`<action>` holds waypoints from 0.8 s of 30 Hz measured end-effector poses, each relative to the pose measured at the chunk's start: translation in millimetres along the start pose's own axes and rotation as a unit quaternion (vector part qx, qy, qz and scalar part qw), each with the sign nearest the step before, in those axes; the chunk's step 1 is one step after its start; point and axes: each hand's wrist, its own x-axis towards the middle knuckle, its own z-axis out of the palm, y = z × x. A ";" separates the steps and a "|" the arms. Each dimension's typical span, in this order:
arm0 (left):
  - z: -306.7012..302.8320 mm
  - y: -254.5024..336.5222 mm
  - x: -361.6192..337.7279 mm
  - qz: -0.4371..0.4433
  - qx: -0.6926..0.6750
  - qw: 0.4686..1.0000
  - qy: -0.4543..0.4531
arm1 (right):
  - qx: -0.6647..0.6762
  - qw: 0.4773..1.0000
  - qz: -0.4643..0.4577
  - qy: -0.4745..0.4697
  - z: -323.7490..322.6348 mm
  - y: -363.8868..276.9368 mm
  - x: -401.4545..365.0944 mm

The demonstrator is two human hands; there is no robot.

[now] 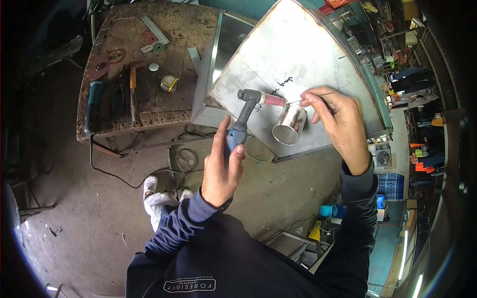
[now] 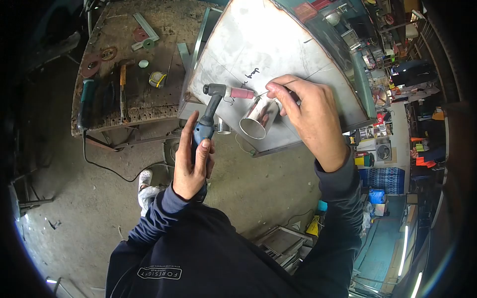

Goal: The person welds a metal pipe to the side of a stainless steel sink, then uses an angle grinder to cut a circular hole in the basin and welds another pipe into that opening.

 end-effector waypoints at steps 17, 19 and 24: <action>-4.5 10.1 4.0 0.005 0.086 0.996 -0.009 | -0.039 0.999 -0.010 0.014 0.3 -0.5 1.1; -3.7 8.3 3.5 0.011 0.082 0.997 -0.005 | -0.038 0.999 -0.006 0.019 0.5 -0.7 0.4; -3.6 5.2 2.6 0.034 0.105 0.994 -0.005 | -0.037 0.999 -0.012 0.021 1.0 -1.6 0.2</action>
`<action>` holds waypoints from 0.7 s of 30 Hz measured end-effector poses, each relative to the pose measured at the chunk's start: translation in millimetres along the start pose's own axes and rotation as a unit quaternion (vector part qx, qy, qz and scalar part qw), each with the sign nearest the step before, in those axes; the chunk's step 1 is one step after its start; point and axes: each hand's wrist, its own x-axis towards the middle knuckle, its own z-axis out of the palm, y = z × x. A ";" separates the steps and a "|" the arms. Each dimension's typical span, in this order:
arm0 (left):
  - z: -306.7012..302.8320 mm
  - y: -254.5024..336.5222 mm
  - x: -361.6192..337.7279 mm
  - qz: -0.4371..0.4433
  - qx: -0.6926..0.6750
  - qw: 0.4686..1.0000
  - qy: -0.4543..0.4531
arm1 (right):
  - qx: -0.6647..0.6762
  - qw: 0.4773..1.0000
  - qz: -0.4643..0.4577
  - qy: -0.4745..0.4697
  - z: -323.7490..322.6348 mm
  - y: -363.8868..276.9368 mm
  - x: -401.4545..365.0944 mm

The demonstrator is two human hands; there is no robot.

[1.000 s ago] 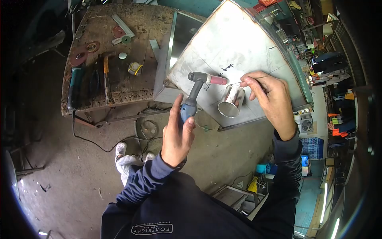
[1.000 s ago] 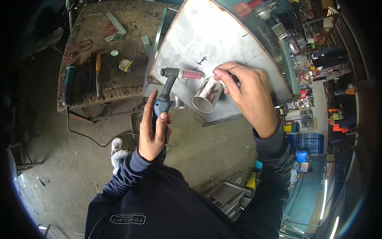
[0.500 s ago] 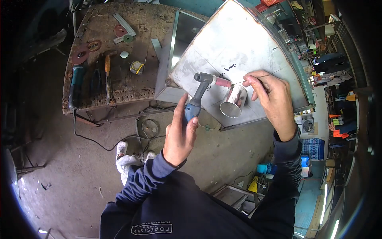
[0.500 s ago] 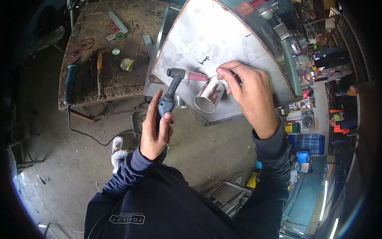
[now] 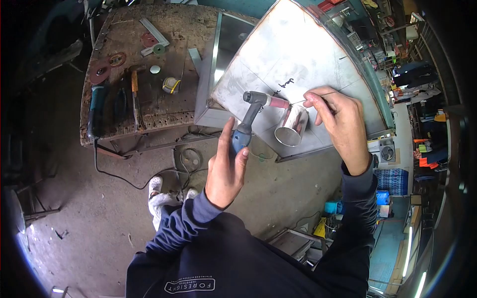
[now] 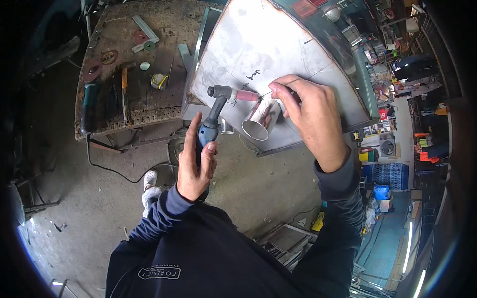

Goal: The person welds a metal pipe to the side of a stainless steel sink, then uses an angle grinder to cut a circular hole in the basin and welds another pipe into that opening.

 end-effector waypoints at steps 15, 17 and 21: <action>0.8 6.8 -0.1 -0.029 -0.014 0.999 0.004 | 0.000 1.000 -0.004 -0.001 -0.2 1.1 0.1; 0.5 6.6 0.1 -0.025 -0.011 1.000 0.006 | 0.002 1.000 -0.001 -0.002 0.1 0.4 0.1; -0.1 7.0 0.9 -0.017 -0.002 1.000 0.004 | 0.004 1.000 -0.005 0.003 0.6 1.9 0.2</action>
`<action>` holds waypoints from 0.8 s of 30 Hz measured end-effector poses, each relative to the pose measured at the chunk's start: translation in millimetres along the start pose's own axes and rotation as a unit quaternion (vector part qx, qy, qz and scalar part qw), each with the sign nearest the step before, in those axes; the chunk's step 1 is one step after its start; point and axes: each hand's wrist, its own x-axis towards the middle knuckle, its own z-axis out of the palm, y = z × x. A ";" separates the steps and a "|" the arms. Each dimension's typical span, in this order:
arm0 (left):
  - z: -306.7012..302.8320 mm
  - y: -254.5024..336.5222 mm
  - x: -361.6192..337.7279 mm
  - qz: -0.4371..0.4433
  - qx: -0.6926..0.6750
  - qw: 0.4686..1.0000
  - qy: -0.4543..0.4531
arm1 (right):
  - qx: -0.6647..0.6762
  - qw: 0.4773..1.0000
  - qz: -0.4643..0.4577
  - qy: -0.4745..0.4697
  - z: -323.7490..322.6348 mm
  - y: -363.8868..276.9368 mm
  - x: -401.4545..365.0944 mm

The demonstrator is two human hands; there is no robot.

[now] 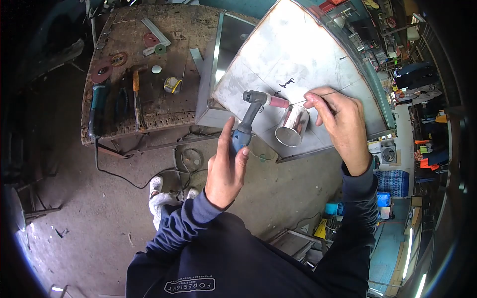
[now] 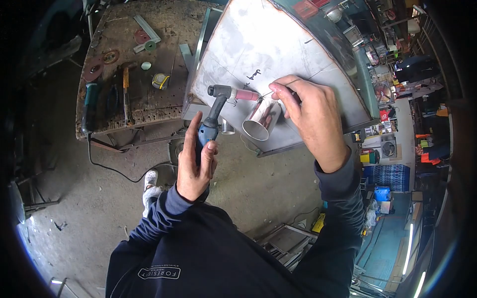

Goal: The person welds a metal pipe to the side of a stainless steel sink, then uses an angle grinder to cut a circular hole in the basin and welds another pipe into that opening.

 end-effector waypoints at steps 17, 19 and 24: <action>-5.5 6.7 -1.6 -0.027 0.023 0.999 -0.002 | -0.012 1.000 -0.001 0.005 0.4 -0.5 -0.7; -4.2 0.6 -0.2 0.003 0.021 1.000 0.011 | -0.017 1.000 -0.012 0.008 1.1 1.1 0.8; -5.5 3.1 -0.6 -0.012 0.027 1.000 0.002 | -0.018 1.000 -0.004 0.008 -0.1 -2.6 -0.4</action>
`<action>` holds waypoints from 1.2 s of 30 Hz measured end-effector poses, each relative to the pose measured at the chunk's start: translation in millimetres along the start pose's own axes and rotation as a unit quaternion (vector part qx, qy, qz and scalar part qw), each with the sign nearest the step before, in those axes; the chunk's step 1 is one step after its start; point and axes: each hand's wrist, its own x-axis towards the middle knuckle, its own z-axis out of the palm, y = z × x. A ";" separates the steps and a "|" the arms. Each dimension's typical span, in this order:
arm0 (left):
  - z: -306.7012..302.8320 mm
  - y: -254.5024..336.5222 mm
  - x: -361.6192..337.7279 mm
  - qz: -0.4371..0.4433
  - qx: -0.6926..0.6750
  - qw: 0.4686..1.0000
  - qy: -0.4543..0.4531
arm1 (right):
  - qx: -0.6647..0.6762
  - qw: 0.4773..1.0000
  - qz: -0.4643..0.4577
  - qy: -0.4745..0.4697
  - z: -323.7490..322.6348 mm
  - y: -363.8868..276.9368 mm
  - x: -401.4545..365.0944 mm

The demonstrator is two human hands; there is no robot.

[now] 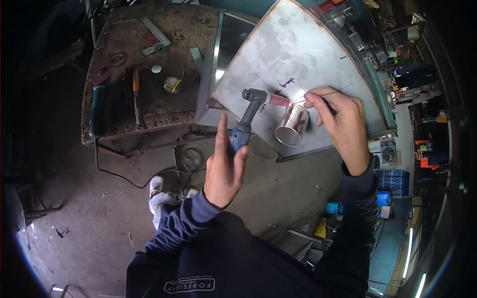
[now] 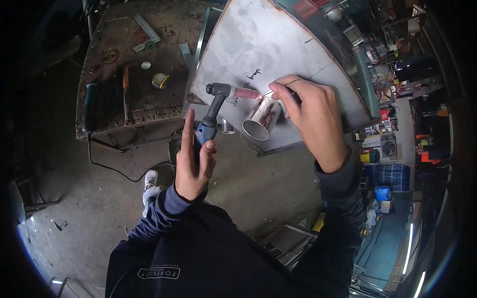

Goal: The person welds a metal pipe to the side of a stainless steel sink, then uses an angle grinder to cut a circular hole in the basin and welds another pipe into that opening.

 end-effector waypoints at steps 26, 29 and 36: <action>-0.9 -6.1 -1.0 -0.009 -0.062 0.998 0.014 | 0.130 0.989 0.048 0.054 -14.4 -12.1 -14.4; 2.2 -5.8 0.3 0.021 -0.098 0.994 0.037 | 0.114 0.990 0.045 0.076 -31.1 -21.9 -31.8; -10.6 0.6 3.7 0.009 -0.085 0.995 0.045 | 0.136 0.982 0.030 0.130 -56.0 -17.3 -74.8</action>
